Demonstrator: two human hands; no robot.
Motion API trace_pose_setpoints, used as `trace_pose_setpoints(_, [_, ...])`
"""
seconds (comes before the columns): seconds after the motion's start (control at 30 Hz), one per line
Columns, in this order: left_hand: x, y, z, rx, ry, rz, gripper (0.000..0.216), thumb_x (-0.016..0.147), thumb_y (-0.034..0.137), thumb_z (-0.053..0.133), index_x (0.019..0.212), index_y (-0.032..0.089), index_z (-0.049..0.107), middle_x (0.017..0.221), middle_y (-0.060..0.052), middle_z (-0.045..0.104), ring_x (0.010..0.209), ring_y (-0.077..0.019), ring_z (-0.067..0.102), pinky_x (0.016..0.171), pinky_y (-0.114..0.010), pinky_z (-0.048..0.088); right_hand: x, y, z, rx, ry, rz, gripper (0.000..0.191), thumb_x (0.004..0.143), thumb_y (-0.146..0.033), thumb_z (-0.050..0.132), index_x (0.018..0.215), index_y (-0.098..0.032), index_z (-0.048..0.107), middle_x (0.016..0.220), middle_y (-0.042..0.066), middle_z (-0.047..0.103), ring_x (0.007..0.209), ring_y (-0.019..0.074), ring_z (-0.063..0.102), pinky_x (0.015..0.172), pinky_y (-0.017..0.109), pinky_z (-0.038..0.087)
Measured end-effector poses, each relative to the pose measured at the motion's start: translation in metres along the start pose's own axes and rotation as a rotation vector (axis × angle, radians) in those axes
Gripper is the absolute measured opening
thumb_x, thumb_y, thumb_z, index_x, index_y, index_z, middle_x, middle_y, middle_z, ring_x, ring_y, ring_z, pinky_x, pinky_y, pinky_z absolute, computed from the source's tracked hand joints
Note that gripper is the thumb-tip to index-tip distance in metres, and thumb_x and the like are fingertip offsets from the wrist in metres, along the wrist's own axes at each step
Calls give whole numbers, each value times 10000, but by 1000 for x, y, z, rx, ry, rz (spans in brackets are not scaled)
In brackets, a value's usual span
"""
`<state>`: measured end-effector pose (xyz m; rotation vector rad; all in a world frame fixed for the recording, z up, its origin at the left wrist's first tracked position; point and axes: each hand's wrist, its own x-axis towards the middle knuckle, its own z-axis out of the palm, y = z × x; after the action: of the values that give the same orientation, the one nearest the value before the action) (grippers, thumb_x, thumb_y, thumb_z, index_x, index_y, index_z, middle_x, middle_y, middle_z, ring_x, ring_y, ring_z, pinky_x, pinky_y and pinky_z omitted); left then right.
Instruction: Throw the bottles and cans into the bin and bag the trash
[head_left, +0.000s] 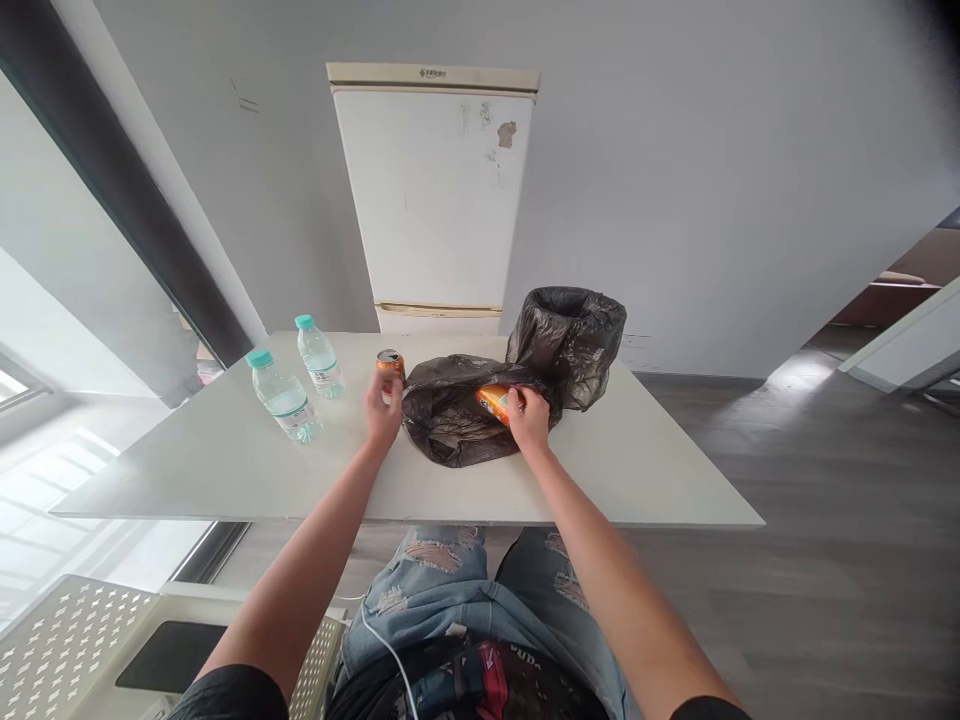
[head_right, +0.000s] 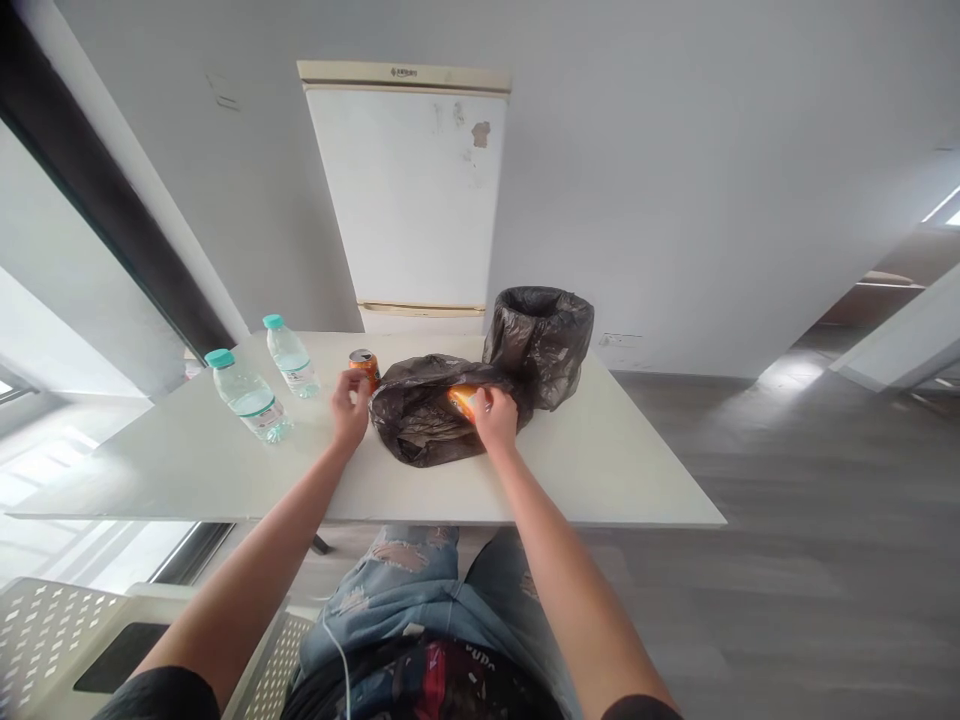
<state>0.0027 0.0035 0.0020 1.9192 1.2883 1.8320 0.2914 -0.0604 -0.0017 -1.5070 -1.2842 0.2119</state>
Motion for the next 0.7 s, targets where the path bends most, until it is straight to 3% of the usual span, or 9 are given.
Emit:
trace_pose_setpoints(0.1, [-10, 19, 7, -142, -459, 89, 285, 1040, 419, 523, 1014, 199, 702, 870, -41, 708, 742, -162, 631, 706, -293, 513, 0, 0, 3, 246, -176, 53, 393, 914, -505, 531, 836, -187, 750, 942, 131, 783, 973, 291, 704, 913, 374, 535])
trace_pose_setpoints(0.17, [-14, 26, 13, -170, -603, 97, 314, 1037, 451, 537, 1025, 198, 721, 914, -50, 728, 776, -166, 649, 702, -286, 515, -2, -2, 7, 341, -273, 97, 420, 899, -538, 537, 827, -186, 755, 891, 110, 781, 866, 275, 714, 786, 360, 559])
trace_pose_setpoints(0.3, [-17, 25, 20, -337, -664, -14, 376, 994, 540, 627, 1135, 197, 692, 1074, -88, 739, 966, -210, 694, 803, -304, 551, -8, -9, 12, 618, -487, 308, 520, 896, -657, 567, 1002, -184, 754, 869, 80, 755, 643, 233, 667, 536, 345, 525])
trace_pose_setpoints(0.43, [-16, 19, 18, -677, -683, -150, 783, 797, 665, 830, 1375, 213, 557, 1266, -166, 717, 1128, -278, 697, 882, -340, 570, -15, -19, 15, 877, -616, 280, 551, 868, -733, 677, 1077, -225, 726, 1078, 57, 715, 950, 220, 685, 770, 323, 586])
trace_pose_setpoints(0.57, [-15, 24, 17, -899, -887, -186, 956, 711, 754, 847, 1435, 205, 549, 1399, -229, 666, 1305, -383, 646, 1058, -476, 541, -18, -19, 19, 899, -647, 274, 565, 868, -790, 664, 1052, -257, 686, 1082, 27, 659, 1017, 200, 635, 851, 313, 560])
trace_pose_setpoints(0.7, [-17, 33, 15, -826, -937, -157, 1003, 620, 580, 985, 1459, 221, 569, 1501, -199, 597, 1388, -402, 590, 1122, -488, 520, -18, -14, 22, 921, -617, 306, 550, 872, -785, 662, 1042, -262, 682, 1097, 26, 662, 1003, 211, 637, 850, 335, 552])
